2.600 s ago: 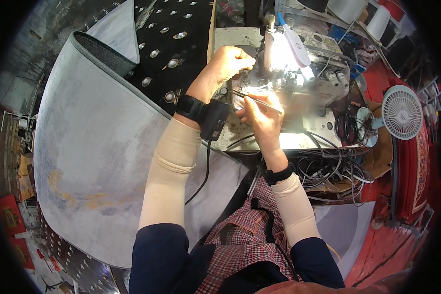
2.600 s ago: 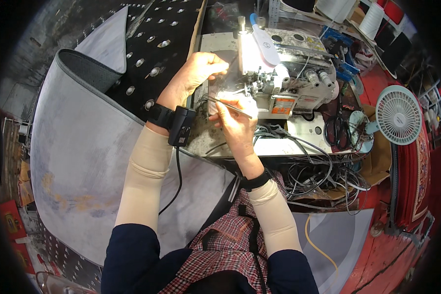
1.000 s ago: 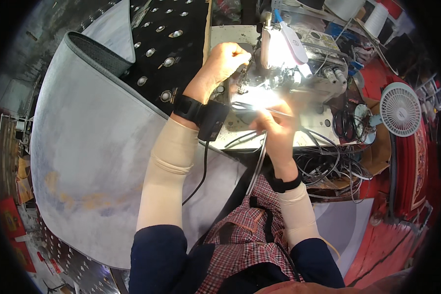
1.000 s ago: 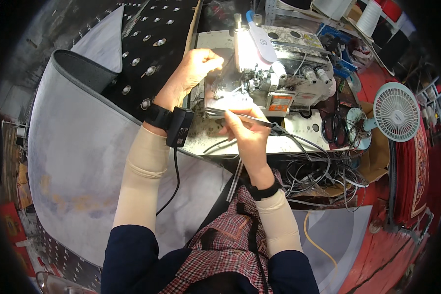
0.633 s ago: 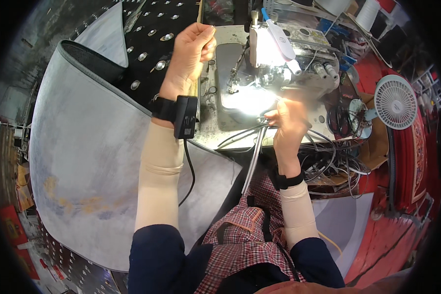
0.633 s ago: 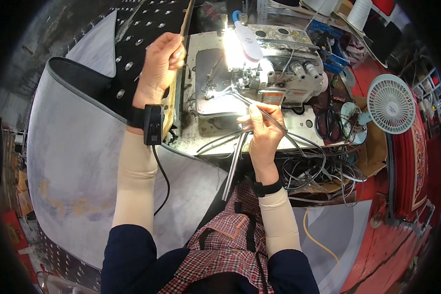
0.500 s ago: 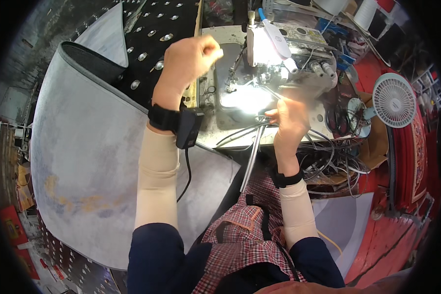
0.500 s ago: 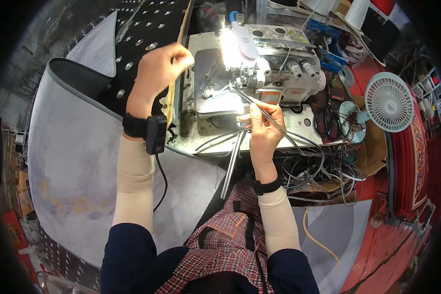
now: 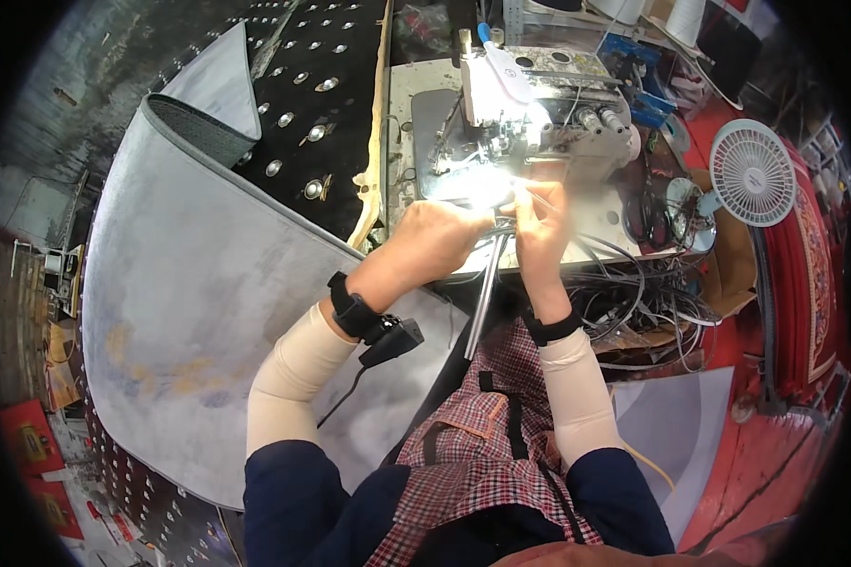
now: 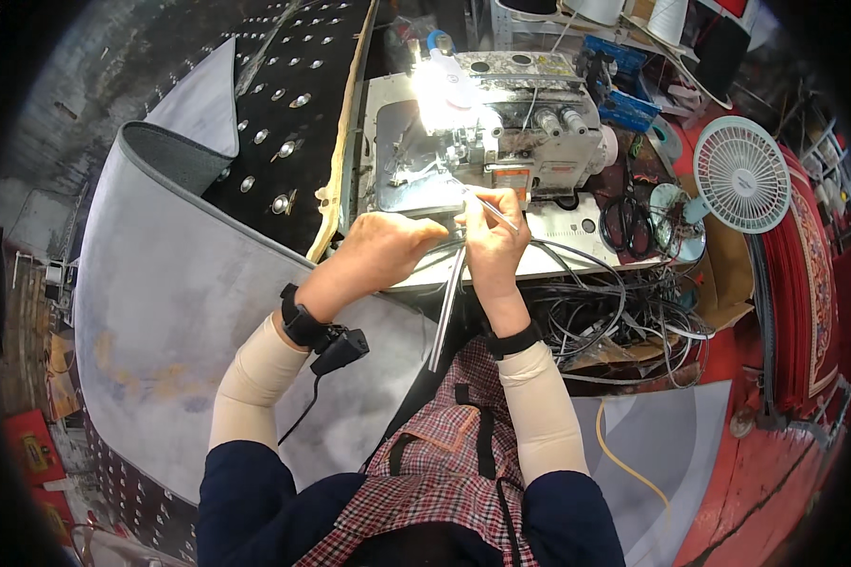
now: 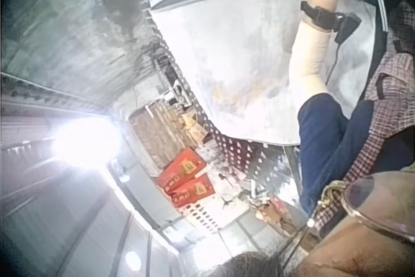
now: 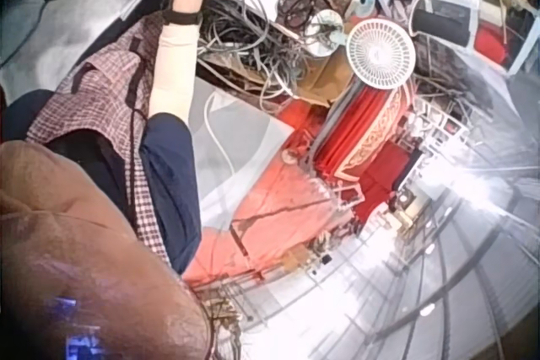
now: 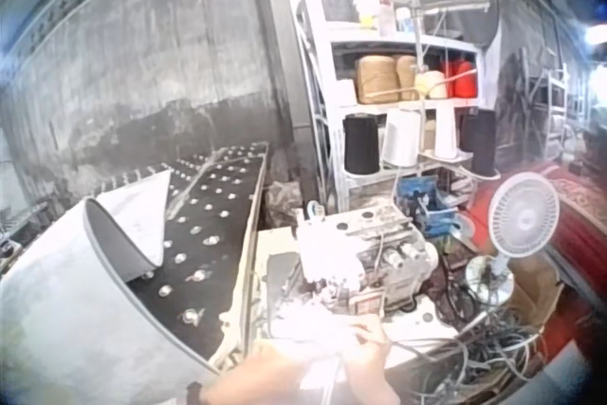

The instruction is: Sewing the edge of a grey fabric mat using an industrial overlock sewing machine.

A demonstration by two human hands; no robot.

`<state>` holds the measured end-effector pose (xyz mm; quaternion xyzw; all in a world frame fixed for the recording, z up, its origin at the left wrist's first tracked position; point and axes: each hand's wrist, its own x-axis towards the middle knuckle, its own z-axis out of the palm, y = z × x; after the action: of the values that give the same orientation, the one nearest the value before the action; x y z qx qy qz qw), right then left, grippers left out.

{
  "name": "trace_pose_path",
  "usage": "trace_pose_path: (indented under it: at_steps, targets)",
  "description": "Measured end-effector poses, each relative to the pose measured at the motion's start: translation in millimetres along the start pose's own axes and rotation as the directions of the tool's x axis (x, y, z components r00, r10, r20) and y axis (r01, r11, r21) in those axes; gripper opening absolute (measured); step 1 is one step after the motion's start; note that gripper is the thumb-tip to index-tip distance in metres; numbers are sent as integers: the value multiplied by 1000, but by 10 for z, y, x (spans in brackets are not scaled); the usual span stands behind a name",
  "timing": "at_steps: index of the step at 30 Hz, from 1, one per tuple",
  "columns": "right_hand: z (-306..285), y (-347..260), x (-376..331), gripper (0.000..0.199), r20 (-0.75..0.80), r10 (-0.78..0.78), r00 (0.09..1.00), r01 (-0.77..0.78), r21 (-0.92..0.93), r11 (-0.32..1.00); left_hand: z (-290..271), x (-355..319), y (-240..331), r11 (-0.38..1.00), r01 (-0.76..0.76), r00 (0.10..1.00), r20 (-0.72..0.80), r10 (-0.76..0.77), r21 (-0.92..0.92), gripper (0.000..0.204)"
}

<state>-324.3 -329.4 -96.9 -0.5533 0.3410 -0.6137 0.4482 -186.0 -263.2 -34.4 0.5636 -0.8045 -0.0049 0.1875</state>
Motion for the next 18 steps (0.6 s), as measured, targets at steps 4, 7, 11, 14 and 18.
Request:
trace_pose_path:
  at_steps: [4,7,11,14,18]
  targets:
    - [31,2,37,5,12,-42,999,42,3,999,-123,62,-87,988,20,997,66,-30,151,13]
    - [10,72,76,5,39,-13,999,11,40,999,-248,83,-298,954,150,960,193,-204,260,15]
    - [11,56,110,4,17,91,996,-92,99,991,-352,99,-574,927,286,925,183,-333,243,19]
    - [38,38,26,4,-23,10,1000,-7,94,996,-381,49,-781,908,321,912,171,-373,269,24]
    - [115,-71,-12,4,30,-178,984,179,-38,983,-396,49,-823,895,383,888,174,-425,230,24]
